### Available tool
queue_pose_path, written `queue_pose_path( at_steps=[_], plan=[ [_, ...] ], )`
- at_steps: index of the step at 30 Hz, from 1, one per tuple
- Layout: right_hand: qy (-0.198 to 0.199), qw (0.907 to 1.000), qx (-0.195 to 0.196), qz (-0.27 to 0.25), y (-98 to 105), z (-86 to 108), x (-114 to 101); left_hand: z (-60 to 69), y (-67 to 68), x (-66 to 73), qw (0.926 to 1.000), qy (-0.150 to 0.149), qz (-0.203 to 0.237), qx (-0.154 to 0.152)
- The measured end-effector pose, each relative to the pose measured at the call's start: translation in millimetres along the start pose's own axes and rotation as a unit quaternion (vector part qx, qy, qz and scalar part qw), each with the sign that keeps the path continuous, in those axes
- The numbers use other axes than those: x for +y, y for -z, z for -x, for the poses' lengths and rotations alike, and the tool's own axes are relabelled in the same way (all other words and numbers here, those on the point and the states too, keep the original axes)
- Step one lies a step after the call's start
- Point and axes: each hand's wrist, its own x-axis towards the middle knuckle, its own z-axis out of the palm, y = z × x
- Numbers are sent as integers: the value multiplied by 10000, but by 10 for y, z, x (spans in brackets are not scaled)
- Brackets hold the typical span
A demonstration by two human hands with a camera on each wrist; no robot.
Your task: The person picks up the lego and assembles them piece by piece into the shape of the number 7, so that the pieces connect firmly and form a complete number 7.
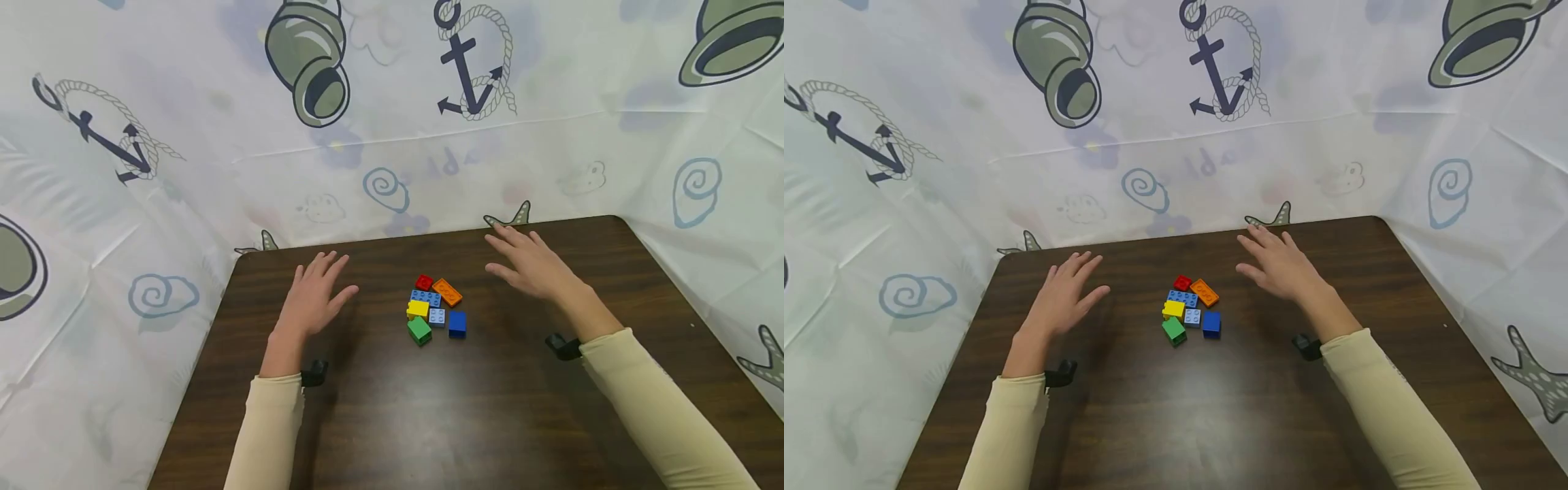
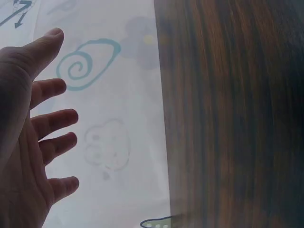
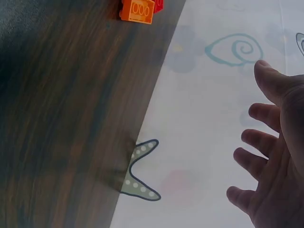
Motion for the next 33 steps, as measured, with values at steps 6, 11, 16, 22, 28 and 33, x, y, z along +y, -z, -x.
queue_pose_path(
  at_steps=[6,11,16,22,28,33],
  plan=[
    [-18,9998,-146,95,-90,8,-31,12,-70,68,9957,68,875,-286],
    [-88,9998,-164,92,-218,33,-112,50,-251,166,9887,269,1408,-438],
    [-475,9986,-243,-59,-415,68,-208,73,-515,336,9841,779,1386,-787],
    [-896,9938,-467,-466,-668,75,-325,74,-814,590,9763,1183,1460,-1073],
    [-1122,9897,-632,-628,-867,93,-440,87,-1010,814,9758,1474,1323,-932],
    [-1328,9871,-602,-654,-978,114,-511,93,-1114,934,9775,1607,1150,-731]
  ],
)
